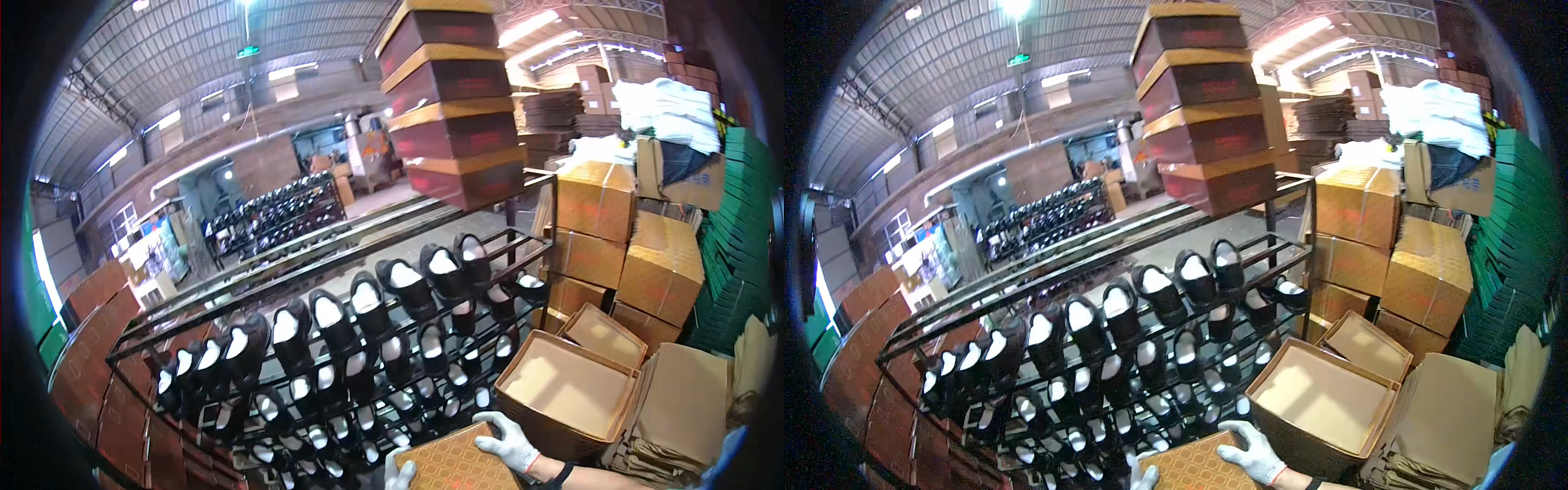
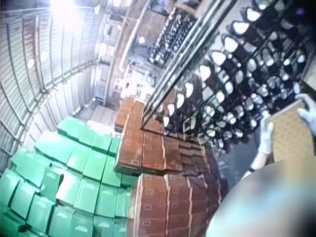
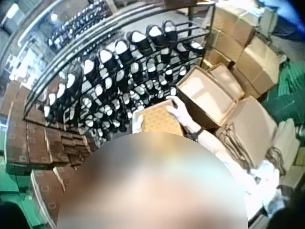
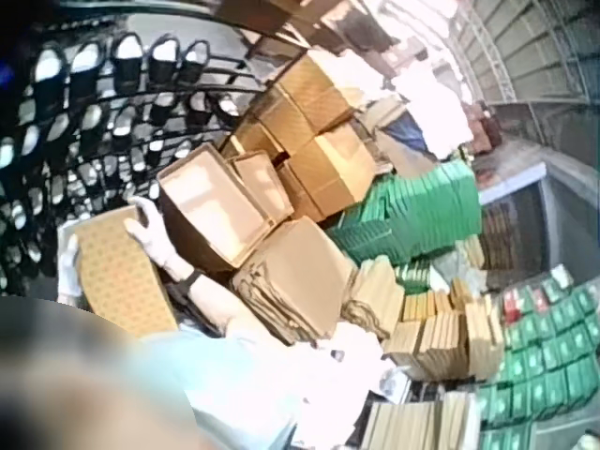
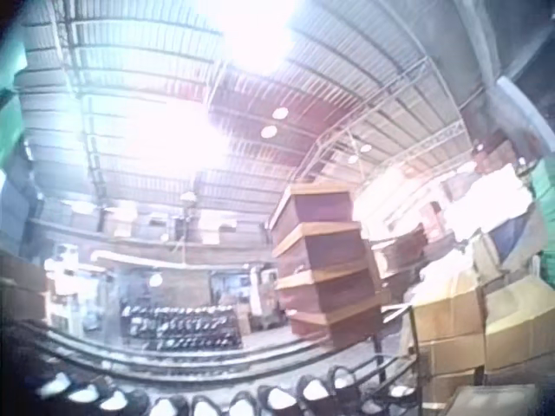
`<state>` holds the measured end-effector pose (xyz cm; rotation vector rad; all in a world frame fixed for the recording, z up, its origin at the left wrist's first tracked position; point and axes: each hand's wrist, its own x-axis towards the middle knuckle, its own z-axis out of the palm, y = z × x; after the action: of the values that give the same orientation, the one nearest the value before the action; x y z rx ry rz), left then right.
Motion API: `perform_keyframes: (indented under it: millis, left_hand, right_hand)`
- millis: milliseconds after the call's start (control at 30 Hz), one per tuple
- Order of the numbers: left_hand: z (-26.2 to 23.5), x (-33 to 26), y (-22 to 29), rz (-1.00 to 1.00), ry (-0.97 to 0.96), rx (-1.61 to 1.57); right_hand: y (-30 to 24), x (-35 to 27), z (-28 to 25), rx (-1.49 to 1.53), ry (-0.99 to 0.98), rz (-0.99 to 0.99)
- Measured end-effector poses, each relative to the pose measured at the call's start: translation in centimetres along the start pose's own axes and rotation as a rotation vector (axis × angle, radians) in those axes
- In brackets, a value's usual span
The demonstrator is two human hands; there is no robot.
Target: Packing finished shoes into boxes and stacking the boxes.
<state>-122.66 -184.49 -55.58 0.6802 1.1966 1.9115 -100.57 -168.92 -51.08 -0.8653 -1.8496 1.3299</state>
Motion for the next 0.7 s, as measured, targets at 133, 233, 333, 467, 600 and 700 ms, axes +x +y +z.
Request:
perform_keyframes:
  millis: [133, 233, 333, 467, 600, 700]
  left_hand:
    - [-1.0, 4.1, -0.4, -0.02, 0.094, -0.007]
    - [2.0, 7.4, 5.9, -0.067, 0.076, -0.065]
    - [11.6, 7.6, 15.3, 0.457, -0.325, 0.067]
    - [23.8, 10.3, 30.2, 0.816, -0.623, 0.277]
    - [40.1, 18.9, 50.9, 0.861, -0.733, 0.073]
    - [44.3, 24.6, 57.3, 1.329, -0.405, 0.245]
  right_hand:
    - [8.7, -4.7, -0.4, -0.234, -0.072, -0.188]
    - [1.7, -10.9, -1.7, 0.595, -0.215, 0.236]
    - [-1.1, -9.0, -3.5, 0.586, -0.099, -0.088]
    - [-25.1, 8.6, -19.7, 0.055, 0.142, -0.994]
    - [-53.0, 22.2, -31.2, -0.365, 0.175, -1.419]
    - [-61.0, 30.1, -30.4, 0.534, 0.129, -1.009]
